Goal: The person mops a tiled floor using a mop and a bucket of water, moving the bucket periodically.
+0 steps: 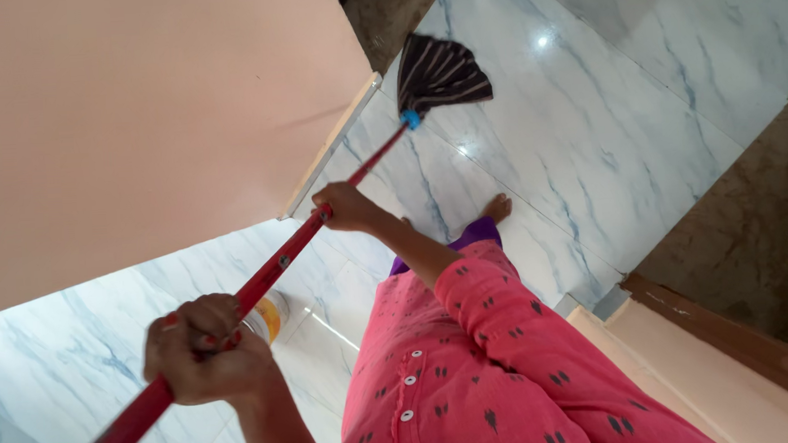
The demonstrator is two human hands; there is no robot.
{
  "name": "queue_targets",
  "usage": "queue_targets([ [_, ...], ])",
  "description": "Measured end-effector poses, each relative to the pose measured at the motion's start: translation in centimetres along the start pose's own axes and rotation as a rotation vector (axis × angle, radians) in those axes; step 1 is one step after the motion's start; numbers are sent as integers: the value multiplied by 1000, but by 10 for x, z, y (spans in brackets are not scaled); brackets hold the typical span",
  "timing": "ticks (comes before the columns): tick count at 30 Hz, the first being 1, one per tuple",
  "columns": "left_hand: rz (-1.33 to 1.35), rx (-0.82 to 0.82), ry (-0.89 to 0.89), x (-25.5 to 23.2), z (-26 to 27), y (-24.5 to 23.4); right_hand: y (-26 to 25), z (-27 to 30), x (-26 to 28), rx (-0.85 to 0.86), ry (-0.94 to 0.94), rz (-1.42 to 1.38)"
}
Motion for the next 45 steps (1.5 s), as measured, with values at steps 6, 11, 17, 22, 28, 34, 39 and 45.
queue_targets([
  [6,37,-122,-198,25,-28,-18,-17,37,17,114,435,-16],
  [11,156,120,-300,81,-20,9,-43,100,-19,-69,578,37],
  [17,255,267,-507,149,73,54,-80,245,-67,-390,660,65],
  [22,229,448,-800,178,180,80,-93,380,-94,-466,909,77],
  [28,269,889,-815,155,230,67,-68,454,-76,-658,931,186],
  [34,687,820,-718,114,201,45,-49,406,-34,-842,658,126],
  [39,775,874,-506,57,149,23,-30,332,-12,-741,630,-235],
  [45,529,834,-302,12,83,-32,-5,207,12,-657,576,-70],
])
Point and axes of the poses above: each hand's wrist, its own z-axis away from the middle knuckle, its own y-axis out of the palm, x = y × z, the point moved 3 cm from there along -z, towards the middle knuckle, and after that the axes turned 3 degrees about y, right-handed, at the moved point
